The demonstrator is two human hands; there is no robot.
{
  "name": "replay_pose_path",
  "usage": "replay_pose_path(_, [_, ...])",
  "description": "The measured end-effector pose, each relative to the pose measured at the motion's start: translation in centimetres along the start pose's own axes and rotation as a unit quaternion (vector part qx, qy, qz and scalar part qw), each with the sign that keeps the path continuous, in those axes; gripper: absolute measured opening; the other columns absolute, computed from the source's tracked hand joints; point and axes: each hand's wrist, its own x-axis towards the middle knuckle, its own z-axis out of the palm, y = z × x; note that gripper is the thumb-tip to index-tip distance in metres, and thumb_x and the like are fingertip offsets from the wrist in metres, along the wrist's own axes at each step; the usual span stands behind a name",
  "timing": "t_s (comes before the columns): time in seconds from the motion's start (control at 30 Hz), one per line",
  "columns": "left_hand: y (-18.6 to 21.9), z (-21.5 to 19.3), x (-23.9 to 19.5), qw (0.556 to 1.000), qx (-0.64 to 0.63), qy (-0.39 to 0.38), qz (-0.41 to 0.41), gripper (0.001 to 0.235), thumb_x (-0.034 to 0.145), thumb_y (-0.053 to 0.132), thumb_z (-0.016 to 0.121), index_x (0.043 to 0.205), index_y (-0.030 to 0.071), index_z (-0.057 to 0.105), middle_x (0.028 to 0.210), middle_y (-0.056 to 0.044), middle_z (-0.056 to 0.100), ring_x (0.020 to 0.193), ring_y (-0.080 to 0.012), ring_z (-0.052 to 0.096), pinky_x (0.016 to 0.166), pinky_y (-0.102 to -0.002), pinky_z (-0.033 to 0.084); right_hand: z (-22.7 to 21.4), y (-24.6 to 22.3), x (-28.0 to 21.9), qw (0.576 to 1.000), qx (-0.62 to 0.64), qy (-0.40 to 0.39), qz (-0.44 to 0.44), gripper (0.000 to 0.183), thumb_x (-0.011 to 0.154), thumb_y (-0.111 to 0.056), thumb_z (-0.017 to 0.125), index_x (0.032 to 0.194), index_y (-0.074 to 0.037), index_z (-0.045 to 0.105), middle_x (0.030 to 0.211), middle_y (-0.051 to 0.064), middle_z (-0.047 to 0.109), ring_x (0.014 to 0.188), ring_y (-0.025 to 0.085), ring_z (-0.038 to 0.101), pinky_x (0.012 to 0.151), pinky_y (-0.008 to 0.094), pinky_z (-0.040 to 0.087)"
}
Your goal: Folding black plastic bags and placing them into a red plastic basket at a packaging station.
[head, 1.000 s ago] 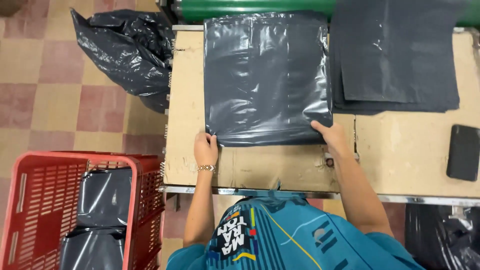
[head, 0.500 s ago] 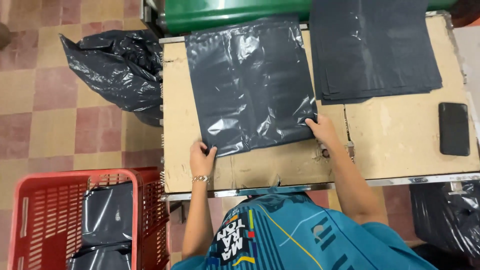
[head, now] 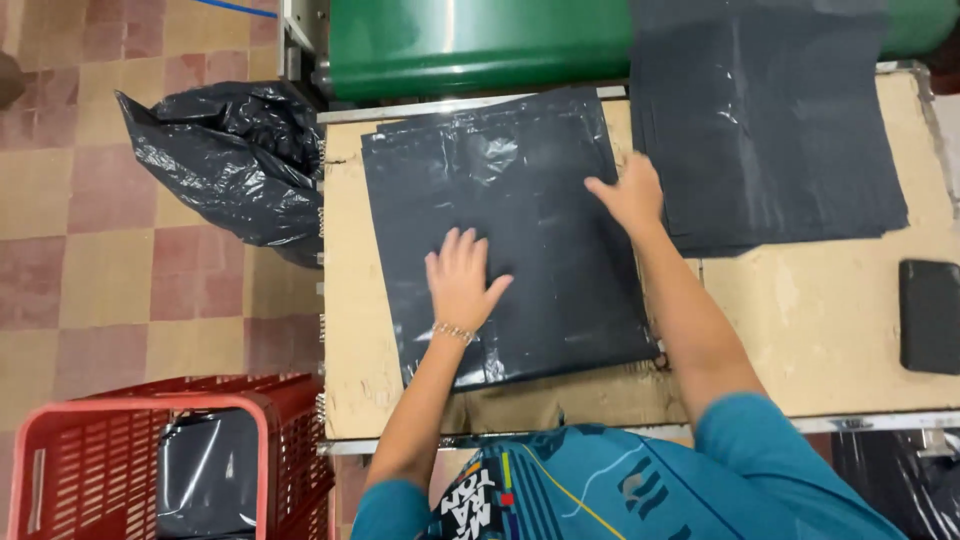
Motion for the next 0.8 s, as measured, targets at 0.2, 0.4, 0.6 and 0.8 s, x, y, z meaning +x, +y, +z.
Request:
replay_pose_path(0.2, [1.9,4.7,4.0,0.987,-0.003,-0.131,0.088,0.071,0.089,0.06,0.057,0.145,0.017,0.045,0.158,-0.007,0.037,0.152,-0.0295,0.021,0.116,-0.068,0.019,6.6,0.2,10.5,0.98,0.002,-0.096,0.172,0.078,0.077,-0.035,0.088,0.132,0.002,0.046,0.119,0.022,0.06,0.115,0.042,0.06,0.091,0.056,0.053])
replay_pose_path(0.4, [-0.1,9.1,3.1,0.977,-0.154,0.042,0.141,0.048,0.094,0.059,0.054,0.117,0.017,0.061,0.122,-0.002,0.062,0.126,-0.0246,0.055,0.108,-0.045,0.044,8.5,1.5,12.6,0.948,0.215,-0.129,0.196,0.064,0.066,-0.037,0.096,0.114,-0.004,0.07,0.104,0.013,0.072,0.103,0.034,0.069,0.082,0.048,0.057])
replay_pose_path(0.6, [-5.8,9.4,5.4,0.695,-0.638,-0.077,-0.324,0.064,0.107,0.053,0.018,0.125,0.009,0.06,0.118,-0.016,0.071,0.102,-0.0274,0.073,0.081,-0.036,0.058,-2.8,-5.7,0.4,0.95,0.266,0.058,-0.153,0.037,0.088,-0.016,0.087,0.074,0.003,0.058,0.063,0.017,0.054,0.059,0.03,0.059,0.056,0.034,0.046])
replay_pose_path(0.8, [-12.4,2.3,2.9,0.474,-0.756,-0.165,-0.421,0.087,0.076,0.077,0.025,0.117,0.008,0.058,0.12,-0.018,0.066,0.108,-0.0296,0.069,0.079,-0.036,0.059,-7.5,0.0,-13.9,0.938,0.293,-0.146,-0.113,0.015,0.09,0.003,0.065,0.105,0.006,0.067,0.111,0.013,0.065,0.119,0.024,0.062,0.117,0.031,0.042])
